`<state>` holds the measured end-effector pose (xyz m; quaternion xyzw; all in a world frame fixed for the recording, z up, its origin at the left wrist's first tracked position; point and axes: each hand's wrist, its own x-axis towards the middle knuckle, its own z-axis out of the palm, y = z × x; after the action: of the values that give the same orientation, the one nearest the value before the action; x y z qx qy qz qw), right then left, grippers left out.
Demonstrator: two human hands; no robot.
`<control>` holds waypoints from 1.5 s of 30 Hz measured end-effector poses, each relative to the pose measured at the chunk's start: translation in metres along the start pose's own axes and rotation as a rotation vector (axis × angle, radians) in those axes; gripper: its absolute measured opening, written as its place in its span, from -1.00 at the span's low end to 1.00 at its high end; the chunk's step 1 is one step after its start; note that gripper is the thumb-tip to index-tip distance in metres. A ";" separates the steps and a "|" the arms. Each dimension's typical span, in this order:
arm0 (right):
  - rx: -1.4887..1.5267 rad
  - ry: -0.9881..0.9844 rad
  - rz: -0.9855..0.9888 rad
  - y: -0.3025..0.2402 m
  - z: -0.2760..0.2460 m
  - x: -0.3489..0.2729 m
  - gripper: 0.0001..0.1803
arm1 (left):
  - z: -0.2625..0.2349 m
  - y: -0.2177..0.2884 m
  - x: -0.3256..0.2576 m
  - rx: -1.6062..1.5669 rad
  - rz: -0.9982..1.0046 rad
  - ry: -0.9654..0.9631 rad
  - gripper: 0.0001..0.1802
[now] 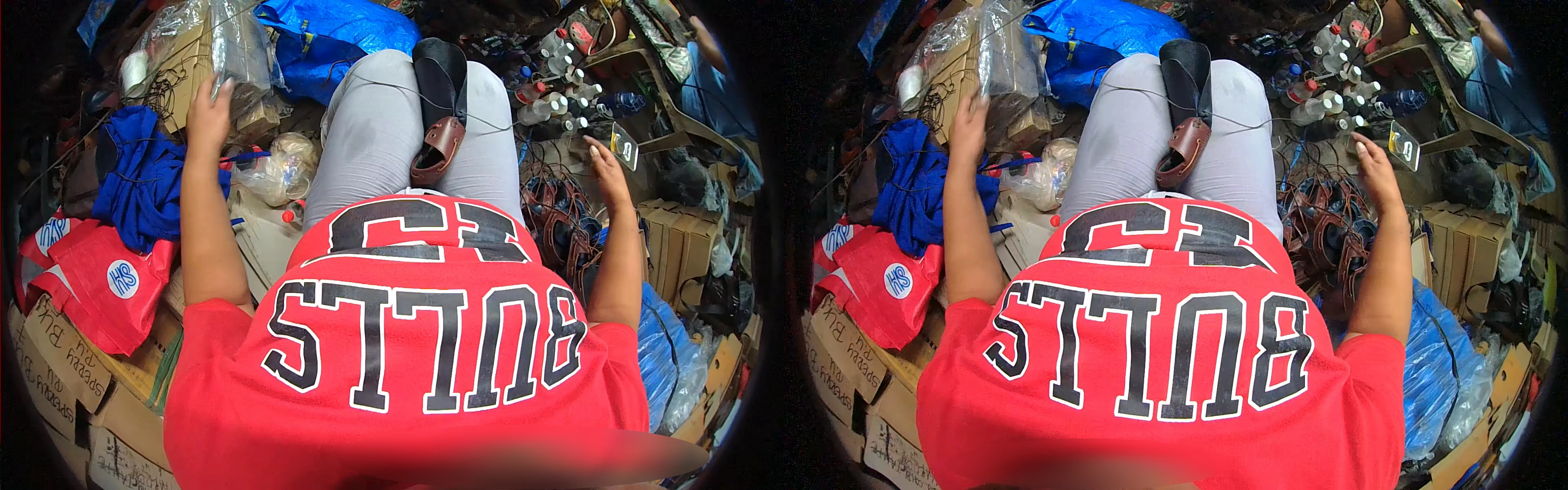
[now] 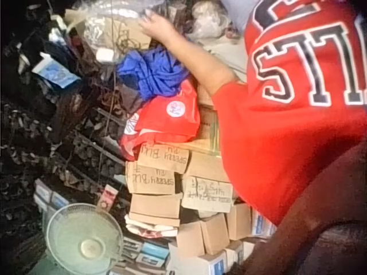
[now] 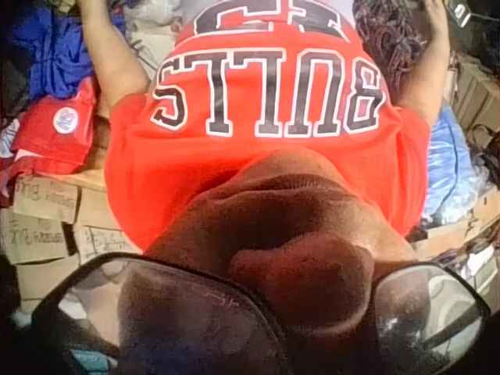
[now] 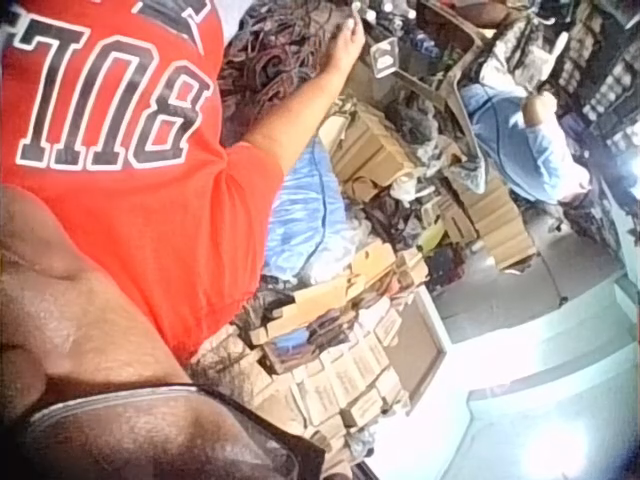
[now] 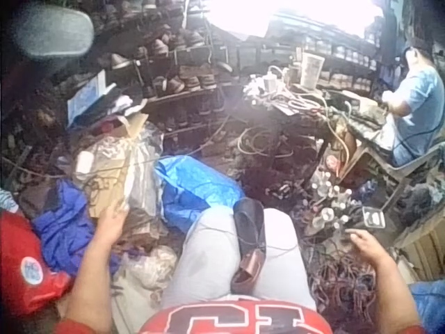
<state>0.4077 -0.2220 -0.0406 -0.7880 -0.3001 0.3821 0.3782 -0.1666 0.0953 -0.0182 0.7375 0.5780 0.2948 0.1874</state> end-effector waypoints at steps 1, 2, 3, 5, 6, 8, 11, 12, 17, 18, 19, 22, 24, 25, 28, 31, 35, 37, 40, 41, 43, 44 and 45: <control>-0.159 0.025 -0.114 0.002 -0.004 0.004 -0.66 | 0.012 0.043 0.001 0.225 0.205 0.115 -0.51; -0.317 0.035 -0.236 -0.001 -0.005 0.008 -0.66 | 0.022 0.086 -0.004 0.110 0.345 0.054 -0.49; -0.307 -0.020 -0.283 -0.028 0.014 0.004 -0.67 | 0.041 0.111 -0.010 -0.044 0.424 -0.058 -0.48; -0.220 -0.147 -0.431 -0.083 0.069 -0.002 -0.71 | 0.071 0.157 -0.024 -0.078 0.685 -0.301 -0.47; -0.149 -0.214 -0.522 -0.097 0.088 0.001 -0.74 | 0.084 0.179 -0.034 -0.155 0.691 -0.450 -0.47; -0.355 -0.225 -0.706 -0.125 0.119 0.005 -0.79 | 0.121 0.195 -0.034 -0.198 0.793 -0.523 -0.49; -0.471 -0.321 -0.784 -0.131 0.136 0.017 -0.87 | 0.136 0.225 -0.022 0.055 0.670 -0.848 -0.56; -0.471 -0.323 -0.786 -0.131 0.139 0.018 -0.87 | 0.139 0.224 -0.018 0.056 0.669 -0.846 -0.56; -0.387 -0.417 -0.721 -0.133 0.145 0.023 -0.85 | 0.157 0.205 -0.008 -0.193 0.585 -1.039 -0.68; -0.386 -0.419 -0.719 -0.133 0.146 0.023 -0.85 | 0.157 0.204 -0.009 -0.194 0.583 -1.041 -0.68; -0.374 -0.436 -0.707 -0.134 0.146 0.022 -0.85 | 0.158 0.204 -0.009 -0.233 0.567 -1.054 -0.67; -0.326 -0.444 -0.698 -0.124 0.149 0.024 -0.84 | 0.162 0.202 -0.009 -0.299 0.543 -1.071 -0.68; -0.290 -0.439 -0.701 -0.119 0.152 0.023 -0.83 | 0.165 0.201 -0.009 -0.325 0.533 -1.073 -0.69; -0.279 -0.421 -0.680 -0.119 0.154 0.020 -0.84 | 0.165 0.200 -0.009 -0.343 0.525 -1.079 -0.69; -0.266 -0.381 -0.662 -0.112 0.157 0.011 -0.84 | 0.164 0.198 -0.008 -0.358 0.512 -1.108 -0.69; -0.289 -0.249 -0.785 -0.106 0.159 -0.001 -0.81 | 0.159 0.199 -0.007 -0.319 0.549 -1.155 -0.69; -0.387 -0.195 -0.835 -0.106 0.160 -0.013 -0.78 | 0.155 0.202 -0.006 -0.234 0.629 -1.213 -0.71; -0.473 -0.188 -0.857 -0.111 0.160 -0.020 -0.79 | 0.157 0.202 -0.006 -0.232 0.624 -1.217 -0.71; -0.779 -0.153 -0.913 -0.128 0.163 -0.034 -0.82 | 0.153 0.203 -0.007 -0.186 0.692 -1.191 -0.69; -1.003 -0.126 -0.943 -0.136 0.166 -0.037 -0.83 | 0.150 0.203 -0.007 -0.145 0.765 -1.157 -0.67; -1.084 -0.157 -0.968 -0.155 0.171 -0.039 -0.84 | 0.153 0.203 -0.008 -0.144 0.834 -1.096 -0.67; -1.168 -0.192 -1.000 -0.161 0.174 -0.039 -0.84 | 0.154 0.204 -0.009 -0.145 0.898 -1.025 -0.66; -1.260 -0.212 -1.027 -0.165 0.175 -0.034 -0.85 | 0.158 0.204 -0.010 -0.178 0.897 -0.928 -0.69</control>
<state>0.2138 -0.0957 0.0345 -0.5766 -0.8161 -0.0066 -0.0381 0.0864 0.0419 -0.0139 0.9395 0.0465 0.0421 0.3369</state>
